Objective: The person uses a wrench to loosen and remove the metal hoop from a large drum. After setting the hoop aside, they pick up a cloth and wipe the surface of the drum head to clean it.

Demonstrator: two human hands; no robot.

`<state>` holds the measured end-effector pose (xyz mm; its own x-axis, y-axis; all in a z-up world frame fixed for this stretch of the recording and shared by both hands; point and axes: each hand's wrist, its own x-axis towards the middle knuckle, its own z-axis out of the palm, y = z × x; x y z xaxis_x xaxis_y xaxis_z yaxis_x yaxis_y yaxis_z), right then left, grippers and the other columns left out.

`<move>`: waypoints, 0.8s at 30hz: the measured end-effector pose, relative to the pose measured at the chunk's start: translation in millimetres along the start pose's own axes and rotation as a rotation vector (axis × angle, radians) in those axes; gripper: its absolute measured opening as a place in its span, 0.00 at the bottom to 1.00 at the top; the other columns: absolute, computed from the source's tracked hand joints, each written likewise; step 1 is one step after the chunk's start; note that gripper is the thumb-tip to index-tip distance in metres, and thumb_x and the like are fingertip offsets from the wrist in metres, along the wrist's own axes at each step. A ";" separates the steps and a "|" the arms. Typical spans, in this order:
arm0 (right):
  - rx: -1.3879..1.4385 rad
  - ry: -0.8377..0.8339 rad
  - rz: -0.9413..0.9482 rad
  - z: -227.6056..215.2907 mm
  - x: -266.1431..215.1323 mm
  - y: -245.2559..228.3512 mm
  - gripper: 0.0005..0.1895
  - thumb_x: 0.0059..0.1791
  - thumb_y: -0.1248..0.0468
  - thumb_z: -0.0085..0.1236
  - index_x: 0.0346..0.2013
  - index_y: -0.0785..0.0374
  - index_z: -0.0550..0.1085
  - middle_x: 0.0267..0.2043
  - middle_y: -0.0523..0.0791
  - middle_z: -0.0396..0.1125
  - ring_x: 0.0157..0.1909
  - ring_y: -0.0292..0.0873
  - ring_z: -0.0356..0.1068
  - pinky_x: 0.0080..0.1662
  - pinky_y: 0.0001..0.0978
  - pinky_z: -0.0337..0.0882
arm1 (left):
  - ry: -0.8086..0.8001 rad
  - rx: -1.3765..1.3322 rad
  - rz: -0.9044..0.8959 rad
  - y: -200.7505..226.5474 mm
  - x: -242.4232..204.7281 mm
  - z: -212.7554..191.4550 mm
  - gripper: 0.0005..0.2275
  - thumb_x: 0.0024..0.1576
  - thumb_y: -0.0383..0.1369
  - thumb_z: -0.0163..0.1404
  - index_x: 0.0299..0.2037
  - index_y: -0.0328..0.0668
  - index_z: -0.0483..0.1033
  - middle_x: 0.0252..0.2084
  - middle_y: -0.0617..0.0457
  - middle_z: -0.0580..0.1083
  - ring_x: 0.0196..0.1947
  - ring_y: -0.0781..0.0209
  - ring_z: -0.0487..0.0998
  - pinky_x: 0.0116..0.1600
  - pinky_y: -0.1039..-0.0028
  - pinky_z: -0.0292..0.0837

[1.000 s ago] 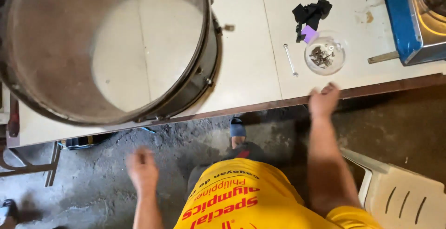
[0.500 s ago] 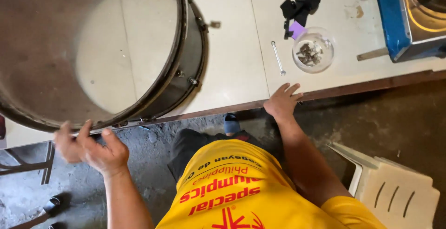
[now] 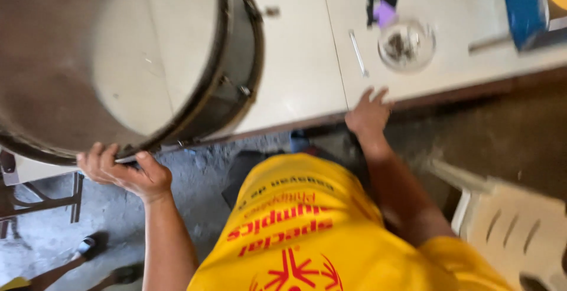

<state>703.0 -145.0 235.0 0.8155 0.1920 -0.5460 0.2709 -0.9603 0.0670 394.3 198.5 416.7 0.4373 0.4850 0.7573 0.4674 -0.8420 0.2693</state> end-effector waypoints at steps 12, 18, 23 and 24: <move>0.324 -0.126 0.134 -40.9 -23.8 -15.1 0.45 0.53 0.55 0.44 0.79 0.61 0.35 0.80 0.58 0.19 0.78 0.73 0.24 0.67 0.54 0.58 | 0.101 -0.032 0.007 -12.6 0.9 18.1 0.17 0.57 0.38 0.45 0.49 0.32 0.67 0.56 0.38 0.65 0.66 0.42 0.55 0.72 0.34 0.41; 0.284 -0.034 0.033 1.4 -42.7 -27.6 0.50 0.49 0.54 0.49 0.76 0.70 0.36 0.78 0.67 0.21 0.79 0.72 0.24 0.75 0.57 0.33 | 0.062 -0.033 0.017 -9.2 1.2 7.9 0.16 0.59 0.38 0.45 0.49 0.30 0.67 0.54 0.37 0.64 0.65 0.41 0.55 0.71 0.35 0.41; 0.016 -0.011 -0.184 55.7 -65.7 -65.4 0.61 0.42 0.39 0.59 0.74 0.74 0.44 0.79 0.67 0.22 0.80 0.67 0.27 0.73 0.56 0.34 | 0.066 -0.057 0.076 -20.9 -0.8 9.3 0.20 0.63 0.44 0.44 0.51 0.29 0.68 0.58 0.38 0.63 0.67 0.41 0.54 0.70 0.34 0.46; 0.011 -0.019 -0.196 53.0 -66.0 -68.0 0.61 0.42 0.39 0.59 0.74 0.74 0.44 0.79 0.67 0.22 0.80 0.67 0.27 0.73 0.56 0.34 | 0.061 -0.044 0.070 -16.6 -1.1 5.9 0.20 0.63 0.44 0.44 0.51 0.29 0.68 0.58 0.38 0.63 0.67 0.41 0.54 0.70 0.34 0.46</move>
<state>603.7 -103.1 222.2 0.7378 0.3714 -0.5636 0.4177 -0.9071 -0.0510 390.6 213.4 408.0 0.4196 0.4104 0.8096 0.4027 -0.8835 0.2392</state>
